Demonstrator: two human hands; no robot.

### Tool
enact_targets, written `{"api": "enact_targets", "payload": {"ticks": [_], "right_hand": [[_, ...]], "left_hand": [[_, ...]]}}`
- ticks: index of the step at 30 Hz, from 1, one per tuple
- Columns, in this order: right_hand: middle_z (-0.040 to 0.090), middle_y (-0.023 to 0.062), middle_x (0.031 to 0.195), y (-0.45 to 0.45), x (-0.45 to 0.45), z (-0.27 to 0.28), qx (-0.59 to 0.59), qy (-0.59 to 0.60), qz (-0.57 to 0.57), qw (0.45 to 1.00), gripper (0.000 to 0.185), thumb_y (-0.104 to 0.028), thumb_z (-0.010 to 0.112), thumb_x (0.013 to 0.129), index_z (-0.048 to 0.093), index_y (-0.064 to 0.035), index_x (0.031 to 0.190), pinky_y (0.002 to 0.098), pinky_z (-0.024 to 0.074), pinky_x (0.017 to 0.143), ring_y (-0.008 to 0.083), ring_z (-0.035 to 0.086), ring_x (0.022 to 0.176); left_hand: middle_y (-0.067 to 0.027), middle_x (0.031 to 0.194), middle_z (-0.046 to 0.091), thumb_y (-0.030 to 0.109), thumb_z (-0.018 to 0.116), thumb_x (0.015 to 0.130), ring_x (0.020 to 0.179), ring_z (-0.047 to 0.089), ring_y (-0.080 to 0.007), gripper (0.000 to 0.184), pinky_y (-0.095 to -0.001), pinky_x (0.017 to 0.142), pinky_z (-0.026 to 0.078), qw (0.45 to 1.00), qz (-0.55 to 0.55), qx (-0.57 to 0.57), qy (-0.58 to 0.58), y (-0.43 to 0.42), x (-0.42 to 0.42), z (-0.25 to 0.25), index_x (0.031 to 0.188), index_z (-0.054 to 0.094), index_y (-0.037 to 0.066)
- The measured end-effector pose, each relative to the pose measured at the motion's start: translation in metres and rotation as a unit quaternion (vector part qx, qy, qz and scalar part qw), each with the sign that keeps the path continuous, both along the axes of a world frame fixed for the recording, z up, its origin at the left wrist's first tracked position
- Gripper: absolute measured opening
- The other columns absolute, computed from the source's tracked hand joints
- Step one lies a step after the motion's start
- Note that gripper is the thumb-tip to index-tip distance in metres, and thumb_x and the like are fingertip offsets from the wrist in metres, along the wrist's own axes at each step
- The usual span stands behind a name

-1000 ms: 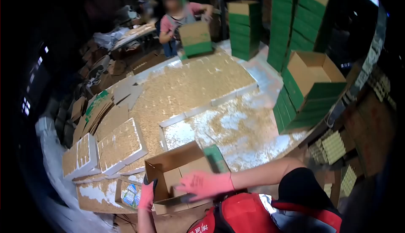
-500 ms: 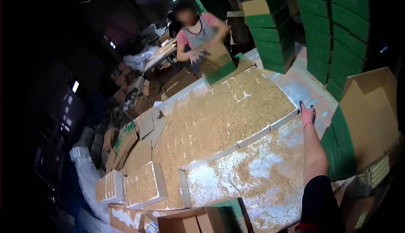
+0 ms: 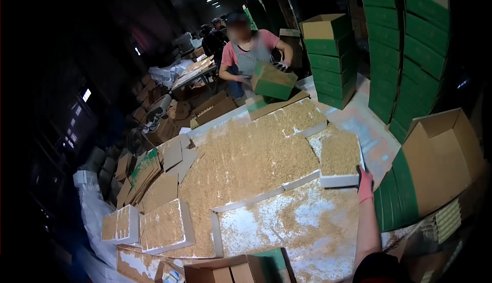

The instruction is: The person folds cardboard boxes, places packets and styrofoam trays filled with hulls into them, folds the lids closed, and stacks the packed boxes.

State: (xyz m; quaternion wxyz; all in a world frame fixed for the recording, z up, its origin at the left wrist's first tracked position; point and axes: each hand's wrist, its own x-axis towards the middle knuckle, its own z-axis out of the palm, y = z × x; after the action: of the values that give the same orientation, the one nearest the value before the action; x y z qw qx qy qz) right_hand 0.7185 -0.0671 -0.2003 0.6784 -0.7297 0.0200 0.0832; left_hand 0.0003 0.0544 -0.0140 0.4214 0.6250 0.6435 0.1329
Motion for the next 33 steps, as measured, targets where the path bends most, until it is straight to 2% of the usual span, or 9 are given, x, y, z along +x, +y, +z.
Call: {"api": "enact_targets", "payload": {"ticks": [2, 7, 13, 16, 21, 23, 29, 31, 33], "right_hand": [[0.06, 0.0148, 0.125, -0.014, -0.019, -0.052, 0.116, -0.105, -0.054, 0.986, 0.046, -0.007, 0.069, 0.083, 0.057, 0.0078, 0.125, 0.0324, 0.0424, 0.101, 0.0224, 0.056, 0.112], [0.063, 0.0087, 0.115, -0.079, -0.16, 0.101, 0.342, 0.026, 0.077, 0.936, 0.039, -0.005, 0.057, 0.088, 0.057, 0.0075, 0.125, 0.0258, 0.0477, 0.093, 0.0152, 0.062, 0.102], [0.067, 0.0074, 0.106, -0.094, -0.295, 0.273, 0.155, 0.04, 0.362, 0.918, 0.043, -0.02, 0.066, 0.085, 0.061, 0.0062, 0.12, 0.0271, 0.052, 0.079, 0.0139, 0.064, 0.093], [0.067, 0.0099, 0.111, -0.069, -0.351, 0.297, -0.011, -0.143, 0.498, 0.855, 0.041, -0.018, 0.065, 0.085, 0.064, 0.0077, 0.117, 0.0296, 0.0465, 0.091, 0.0163, 0.06, 0.104], [0.067, 0.0095, 0.116, -0.019, -0.405, 0.306, -0.074, -0.068, 0.695, 0.712, 0.04, -0.025, 0.062, 0.089, 0.065, -0.0013, 0.121, 0.029, 0.044, 0.094, 0.0156, 0.058, 0.107], [0.066, 0.0088, 0.12, -0.004, -0.438, 0.343, -0.201, -0.12, 0.72, 0.653, 0.039, -0.03, 0.057, 0.093, 0.066, -0.0051, 0.122, 0.029, 0.0437, 0.095, 0.0156, 0.058, 0.106], [0.065, 0.0118, 0.112, 0.086, -0.432, 0.215, -0.123, -0.113, 0.774, 0.61, 0.048, -0.04, 0.056, 0.095, 0.059, -0.0048, 0.127, 0.0318, 0.0465, 0.088, 0.0164, 0.059, 0.1], [0.065, 0.0102, 0.111, 0.081, -0.464, 0.255, -0.347, -0.25, 0.748, 0.507, 0.041, -0.042, 0.06, 0.09, 0.064, -0.0088, 0.114, 0.0359, 0.049, 0.085, 0.0233, 0.061, 0.101], [0.064, 0.0108, 0.093, 0.075, -0.478, 0.216, -0.304, -0.587, 0.626, 0.414, 0.034, -0.038, 0.06, 0.087, 0.065, -0.0058, 0.096, 0.0389, 0.0492, 0.075, 0.0285, 0.061, 0.087]], "left_hand": [[-0.0114, 0.115, 0.064, 0.016, 0.056, 0.093, 0.102, 0.058, -0.0197, 0.04, -0.0324, 0.089, 0.047, 1.0, -0.012, 0.003, -0.02, 0.004, -0.003, -0.004, 0.129, 0.054, -0.001], [-0.01, 0.111, 0.065, 0.013, 0.054, 0.093, 0.098, 0.06, -0.0172, 0.037, -0.0309, 0.085, 0.049, 0.995, -0.047, 0.02, -0.091, 0.015, -0.018, -0.018, 0.127, 0.056, 0.0], [-0.0152, 0.106, 0.069, 0.016, 0.057, 0.086, 0.1, 0.063, -0.0214, 0.045, -0.0366, 0.088, 0.049, 0.969, -0.074, -0.012, -0.235, 0.041, -0.046, -0.084, 0.128, 0.055, -0.003], [-0.003, 0.11, 0.063, 0.025, 0.059, 0.093, 0.097, 0.056, -0.0134, 0.04, -0.0313, 0.076, 0.05, 0.92, -0.039, -0.157, -0.356, 0.034, -0.037, -0.02, 0.127, 0.057, 0.003], [-0.0002, 0.102, 0.061, 0.042, 0.055, 0.096, 0.087, 0.056, -0.0106, 0.047, -0.0278, 0.07, 0.049, 0.887, -0.07, -0.237, -0.39, 0.053, -0.051, -0.074, 0.128, 0.055, 0.008], [-0.0039, 0.121, 0.061, 0.03, 0.048, 0.101, 0.106, 0.056, -0.0131, 0.039, -0.0285, 0.094, 0.046, 0.828, -0.108, -0.217, -0.505, 0.023, -0.046, -0.013, 0.131, 0.054, 0.005], [0.0004, 0.094, 0.06, 0.027, 0.054, 0.097, 0.084, 0.053, -0.0105, 0.031, -0.0273, 0.075, 0.046, 0.919, -0.029, -0.078, -0.385, 0.022, -0.079, -0.006, 0.114, 0.06, 0.003], [-0.0006, 0.096, 0.062, 0.031, 0.051, 0.099, 0.086, 0.052, -0.0097, 0.032, -0.0267, 0.076, 0.045, 0.951, -0.062, -0.037, -0.299, 0.019, -0.087, -0.006, 0.115, 0.061, 0.004], [-0.0018, 0.101, 0.063, 0.033, 0.048, 0.1, 0.091, 0.052, -0.0113, 0.038, -0.0276, 0.082, 0.045, 0.966, -0.064, 0.007, -0.249, 0.017, -0.086, -0.007, 0.119, 0.06, 0.002]]}}
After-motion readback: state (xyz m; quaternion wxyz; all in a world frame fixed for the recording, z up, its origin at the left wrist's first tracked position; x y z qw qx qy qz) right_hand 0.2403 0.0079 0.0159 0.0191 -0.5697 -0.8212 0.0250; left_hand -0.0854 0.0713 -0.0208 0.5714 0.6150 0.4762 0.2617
